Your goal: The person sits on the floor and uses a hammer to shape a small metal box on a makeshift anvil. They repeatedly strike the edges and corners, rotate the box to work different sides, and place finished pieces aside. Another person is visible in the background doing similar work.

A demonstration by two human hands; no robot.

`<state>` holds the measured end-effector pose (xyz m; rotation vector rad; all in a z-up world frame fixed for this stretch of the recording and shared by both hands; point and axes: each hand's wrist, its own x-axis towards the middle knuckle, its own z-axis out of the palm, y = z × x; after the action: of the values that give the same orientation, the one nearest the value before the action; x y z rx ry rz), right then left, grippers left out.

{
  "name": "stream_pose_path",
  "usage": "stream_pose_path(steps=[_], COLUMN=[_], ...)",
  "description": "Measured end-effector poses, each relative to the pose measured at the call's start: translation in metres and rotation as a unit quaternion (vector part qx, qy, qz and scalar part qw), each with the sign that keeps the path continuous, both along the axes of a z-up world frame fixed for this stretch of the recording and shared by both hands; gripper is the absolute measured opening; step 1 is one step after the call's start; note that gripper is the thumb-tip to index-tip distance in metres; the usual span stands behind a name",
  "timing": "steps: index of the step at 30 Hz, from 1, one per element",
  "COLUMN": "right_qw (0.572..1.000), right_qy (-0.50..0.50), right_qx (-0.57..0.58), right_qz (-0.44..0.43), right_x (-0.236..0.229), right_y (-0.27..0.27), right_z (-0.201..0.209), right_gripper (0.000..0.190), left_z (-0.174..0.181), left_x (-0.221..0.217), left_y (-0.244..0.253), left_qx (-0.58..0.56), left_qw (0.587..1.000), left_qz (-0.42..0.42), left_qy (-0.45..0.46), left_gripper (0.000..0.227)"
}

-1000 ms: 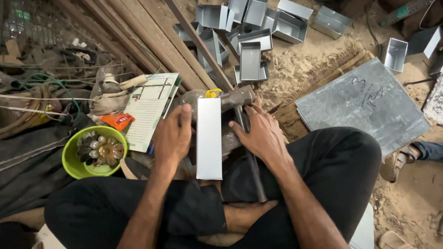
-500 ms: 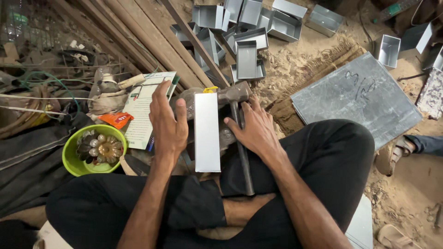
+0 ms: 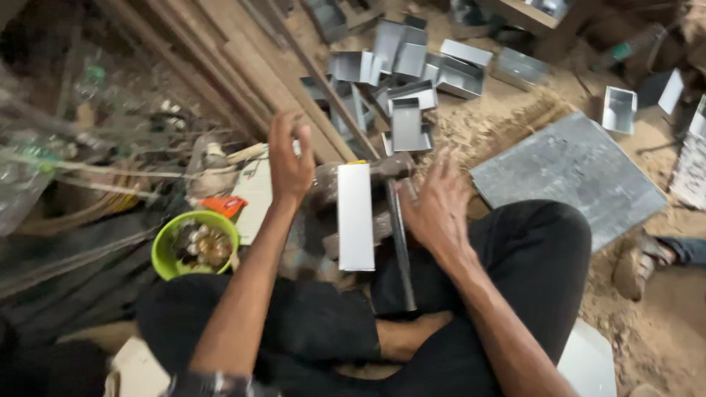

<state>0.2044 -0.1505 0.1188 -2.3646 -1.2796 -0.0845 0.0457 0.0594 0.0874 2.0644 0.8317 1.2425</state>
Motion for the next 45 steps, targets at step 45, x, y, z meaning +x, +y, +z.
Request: stream_pose_path(steps=[45], right_qw=[0.906], right_qy=[-0.228], right_qx=[-0.032], right_qz=[0.354], right_x=[0.128], right_y=[0.128], right_z=[-0.005], right_gripper=[0.040], left_z=[0.163], left_x=[0.063], left_y=[-0.229], left_qx=[0.349], left_qw=[0.797], left_qz=[-0.489], left_qy=[0.069], left_gripper=[0.056])
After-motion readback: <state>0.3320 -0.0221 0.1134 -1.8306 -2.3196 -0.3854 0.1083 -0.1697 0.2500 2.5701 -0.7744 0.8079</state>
